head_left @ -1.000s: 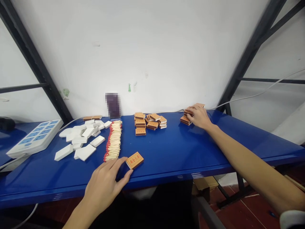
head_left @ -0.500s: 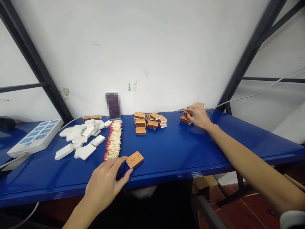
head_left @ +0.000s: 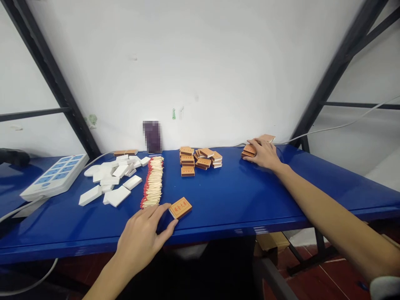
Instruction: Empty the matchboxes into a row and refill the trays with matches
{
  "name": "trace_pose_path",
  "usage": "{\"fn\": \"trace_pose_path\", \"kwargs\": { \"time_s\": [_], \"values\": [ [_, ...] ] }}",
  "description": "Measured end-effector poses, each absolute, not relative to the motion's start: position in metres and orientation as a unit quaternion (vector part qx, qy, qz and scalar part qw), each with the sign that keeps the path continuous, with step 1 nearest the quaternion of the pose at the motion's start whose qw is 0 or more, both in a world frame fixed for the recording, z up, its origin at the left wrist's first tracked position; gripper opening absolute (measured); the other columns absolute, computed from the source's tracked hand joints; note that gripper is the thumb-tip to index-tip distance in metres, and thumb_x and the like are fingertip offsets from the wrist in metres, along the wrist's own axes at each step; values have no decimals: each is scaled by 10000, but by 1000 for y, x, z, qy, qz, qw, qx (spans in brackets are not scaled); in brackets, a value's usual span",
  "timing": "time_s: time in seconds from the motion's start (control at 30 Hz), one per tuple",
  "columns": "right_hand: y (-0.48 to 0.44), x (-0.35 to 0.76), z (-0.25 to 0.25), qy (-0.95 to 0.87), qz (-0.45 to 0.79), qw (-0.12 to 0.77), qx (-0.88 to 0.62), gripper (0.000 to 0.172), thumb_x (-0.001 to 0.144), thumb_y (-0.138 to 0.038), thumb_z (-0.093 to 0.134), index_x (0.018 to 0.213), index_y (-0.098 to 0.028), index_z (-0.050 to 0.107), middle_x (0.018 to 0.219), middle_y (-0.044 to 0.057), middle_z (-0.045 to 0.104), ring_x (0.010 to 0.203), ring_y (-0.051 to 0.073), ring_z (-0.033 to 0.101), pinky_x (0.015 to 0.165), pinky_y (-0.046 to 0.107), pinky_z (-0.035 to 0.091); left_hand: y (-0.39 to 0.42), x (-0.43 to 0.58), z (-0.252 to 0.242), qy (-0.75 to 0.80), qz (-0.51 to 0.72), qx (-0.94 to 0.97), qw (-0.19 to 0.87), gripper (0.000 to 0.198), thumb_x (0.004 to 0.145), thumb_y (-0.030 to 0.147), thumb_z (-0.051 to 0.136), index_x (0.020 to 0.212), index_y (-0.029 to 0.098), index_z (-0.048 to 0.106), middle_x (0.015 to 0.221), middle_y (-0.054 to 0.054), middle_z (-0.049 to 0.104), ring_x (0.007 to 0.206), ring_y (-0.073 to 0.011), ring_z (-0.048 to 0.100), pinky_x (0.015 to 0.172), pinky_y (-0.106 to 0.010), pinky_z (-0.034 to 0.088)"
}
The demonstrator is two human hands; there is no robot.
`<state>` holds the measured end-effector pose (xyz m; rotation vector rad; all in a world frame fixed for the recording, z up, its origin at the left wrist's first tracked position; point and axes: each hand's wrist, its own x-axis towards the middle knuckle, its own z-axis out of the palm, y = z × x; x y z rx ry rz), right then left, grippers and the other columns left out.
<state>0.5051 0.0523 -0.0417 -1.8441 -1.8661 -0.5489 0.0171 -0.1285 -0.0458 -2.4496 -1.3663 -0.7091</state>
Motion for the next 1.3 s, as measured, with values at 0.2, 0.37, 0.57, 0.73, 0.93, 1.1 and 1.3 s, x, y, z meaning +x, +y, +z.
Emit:
{"fn": "trace_pose_path", "kwargs": {
  "time_s": [0.2,0.37,0.57,0.73,0.93,1.1,1.3],
  "values": [
    [54,507,-43,-684,-203,212,-668,775,828,-613,567,1467,-199,429,1525,208,387,1419,418,321,1123,639,245,-129,16,-48,-471,-243,-839,120,389,968,508,492,1151,215,669,879,-49,732,793,-239,710,664,-325,541],
    [50,499,-38,-683,-210,220,-664,706,803,-614,621,1390,-233,537,1566,179,338,1456,433,258,1130,667,205,-130,16,-47,-471,-243,-839,118,380,965,504,500,1146,217,671,866,-45,729,772,-231,707,662,-318,535],
    [12,437,-13,-741,-179,386,-520,351,910,-390,525,1168,-206,675,1167,142,666,1074,302,635,952,511,492,-129,17,-45,-488,-233,-836,92,398,963,518,494,1178,233,669,912,-48,739,818,-238,714,684,-324,542],
    [-66,310,-7,-920,-15,322,-223,356,880,-363,620,1193,-194,639,1118,85,715,1008,215,670,903,381,550,-131,20,-40,-507,-208,-836,46,405,965,523,492,1269,295,635,1083,-37,740,940,-250,711,798,-373,554],
    [-94,248,-9,-960,54,192,-194,332,882,-238,607,1206,-168,626,1170,130,666,1059,236,631,918,383,529,-134,20,-37,-512,-184,-839,18,464,969,547,474,1333,288,598,1108,-48,731,971,-256,701,845,-403,555],
    [-79,296,-18,-929,92,214,-288,254,914,-310,624,1142,-202,651,1123,81,686,991,205,653,884,342,537,-133,20,-43,-496,-204,-842,57,539,981,525,466,1447,255,494,1137,-73,728,1000,-258,698,862,-400,559],
    [-54,368,-34,-844,-23,244,-477,268,932,-296,532,1120,-220,706,1159,89,707,1012,249,681,883,385,548,-133,22,-46,-481,-219,-842,107,409,991,451,467,1289,219,624,1045,-69,747,906,-251,712,789,-390,575]
  ]
}}
